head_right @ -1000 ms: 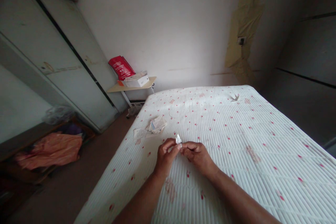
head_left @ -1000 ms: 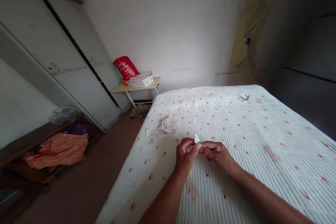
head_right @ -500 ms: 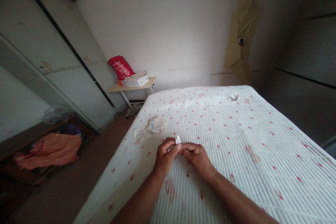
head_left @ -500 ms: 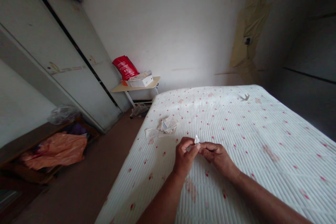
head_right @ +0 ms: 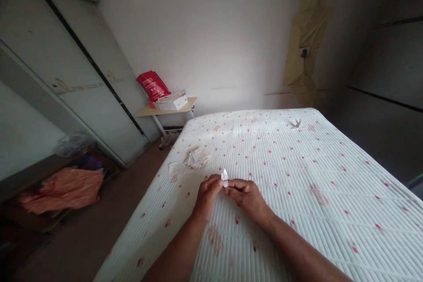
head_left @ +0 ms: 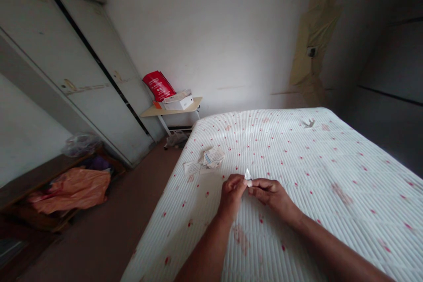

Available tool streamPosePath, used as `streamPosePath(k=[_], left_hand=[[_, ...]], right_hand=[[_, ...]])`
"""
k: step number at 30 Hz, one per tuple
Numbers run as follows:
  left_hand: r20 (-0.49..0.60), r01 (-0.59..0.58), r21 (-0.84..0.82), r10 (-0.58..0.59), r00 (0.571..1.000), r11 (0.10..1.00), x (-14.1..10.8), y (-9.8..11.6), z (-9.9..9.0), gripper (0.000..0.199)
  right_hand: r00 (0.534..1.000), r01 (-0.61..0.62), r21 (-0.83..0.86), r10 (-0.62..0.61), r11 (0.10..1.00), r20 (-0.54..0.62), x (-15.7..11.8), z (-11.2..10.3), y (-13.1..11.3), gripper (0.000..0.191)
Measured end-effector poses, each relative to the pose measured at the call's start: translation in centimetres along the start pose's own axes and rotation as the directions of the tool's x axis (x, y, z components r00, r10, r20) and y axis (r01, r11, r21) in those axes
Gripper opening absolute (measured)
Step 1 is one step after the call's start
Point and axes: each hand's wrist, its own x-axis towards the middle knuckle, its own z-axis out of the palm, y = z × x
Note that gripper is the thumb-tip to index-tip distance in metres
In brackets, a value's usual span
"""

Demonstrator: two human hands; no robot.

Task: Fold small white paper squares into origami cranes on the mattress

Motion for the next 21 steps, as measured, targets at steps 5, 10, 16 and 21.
streamPosePath(k=[5,10,16,21], left_hand=[[-0.007,0.0,0.007,0.0,1.0,1.0,0.2,0.2,-0.5,0.02],[0.017,-0.107,0.157,0.106,0.994,0.982,0.3,0.2,-0.5,0.018],[-0.025,-0.145,0.459,0.176,0.984,0.876,0.4,-1.0,-0.6,0.016],[-0.049,-0.126,0.544,0.182,0.982,0.829,0.4,-1.4,-0.7,0.016]], right_hand=[[0.997,-0.005,-0.062,0.01,0.998,0.076,-0.4,-1.1,-0.3,0.029],[0.998,-0.02,-0.184,0.031,0.983,0.057,-0.3,-2.0,-0.6,0.026],[0.999,-0.018,-0.525,-0.003,0.851,-0.039,0.1,-4.3,0.2,0.017],[0.97,-0.068,-0.631,-0.097,0.773,-0.223,0.2,-8.3,0.9,0.007]])
